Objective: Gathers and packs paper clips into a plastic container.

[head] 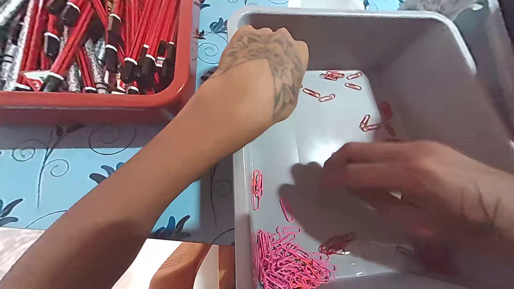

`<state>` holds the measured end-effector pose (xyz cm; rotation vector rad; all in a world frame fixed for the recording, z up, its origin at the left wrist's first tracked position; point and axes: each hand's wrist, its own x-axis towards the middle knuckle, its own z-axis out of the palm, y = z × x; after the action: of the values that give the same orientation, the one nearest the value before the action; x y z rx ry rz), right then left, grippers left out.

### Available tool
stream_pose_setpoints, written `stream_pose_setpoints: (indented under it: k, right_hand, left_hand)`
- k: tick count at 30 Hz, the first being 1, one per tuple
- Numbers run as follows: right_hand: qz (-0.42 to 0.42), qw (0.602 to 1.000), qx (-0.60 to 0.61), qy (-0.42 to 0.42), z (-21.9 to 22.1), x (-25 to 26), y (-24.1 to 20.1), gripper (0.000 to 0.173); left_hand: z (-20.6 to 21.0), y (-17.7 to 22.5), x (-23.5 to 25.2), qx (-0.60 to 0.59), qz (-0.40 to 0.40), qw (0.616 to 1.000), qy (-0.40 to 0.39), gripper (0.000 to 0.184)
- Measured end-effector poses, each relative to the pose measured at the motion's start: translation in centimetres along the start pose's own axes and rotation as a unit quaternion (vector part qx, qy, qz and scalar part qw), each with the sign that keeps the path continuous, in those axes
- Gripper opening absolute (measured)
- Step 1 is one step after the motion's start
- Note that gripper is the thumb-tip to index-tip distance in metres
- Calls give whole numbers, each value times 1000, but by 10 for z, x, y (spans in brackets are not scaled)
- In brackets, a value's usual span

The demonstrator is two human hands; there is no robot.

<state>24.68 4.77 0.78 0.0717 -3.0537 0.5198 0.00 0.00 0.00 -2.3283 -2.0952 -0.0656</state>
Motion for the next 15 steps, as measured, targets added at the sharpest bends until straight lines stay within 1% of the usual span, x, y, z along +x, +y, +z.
stream_pose_setpoints:
  k: [1,2,3,4,6,7,9,12,13,14,15]
  right_hand:
    - [-11,1000,10,-14,4,-6,-6,26]
    - [-26,999,17,-25,9,-12,-13,24]
    - [-45,998,18,-42,12,-18,-20,23]
    - [-62,996,25,-67,11,-23,-25,24]
    - [-81,986,39,-141,-4,-31,-31,24]
    - [-83,982,48,-163,-10,-33,-33,24]
    - [-76,985,55,-143,-12,-31,-34,22]
    - [-62,996,18,-57,4,-12,-33,24]
    - [-57,998,0,-30,11,-2,-32,27]
    - [-51,998,-19,-11,17,9,-30,30]
    - [-47,998,-39,-3,22,21,-27,32]
  left_hand:
    - [14,-21,7,24,66,995,67,45]
    - [21,-30,11,21,93,991,94,48]
    - [19,-28,10,16,81,994,71,47]
    - [13,-23,8,-2,54,998,31,45]
    - [25,-41,18,17,96,993,70,51]
    - [30,-47,21,14,115,990,80,53]
    - [34,-56,25,10,135,988,80,54]
    - [36,-52,22,17,116,989,93,54]
    - [32,-44,18,28,94,991,89,51]
    - [22,-27,10,32,53,996,58,45]
    - [4,-2,1,14,-15,1000,-3,38]
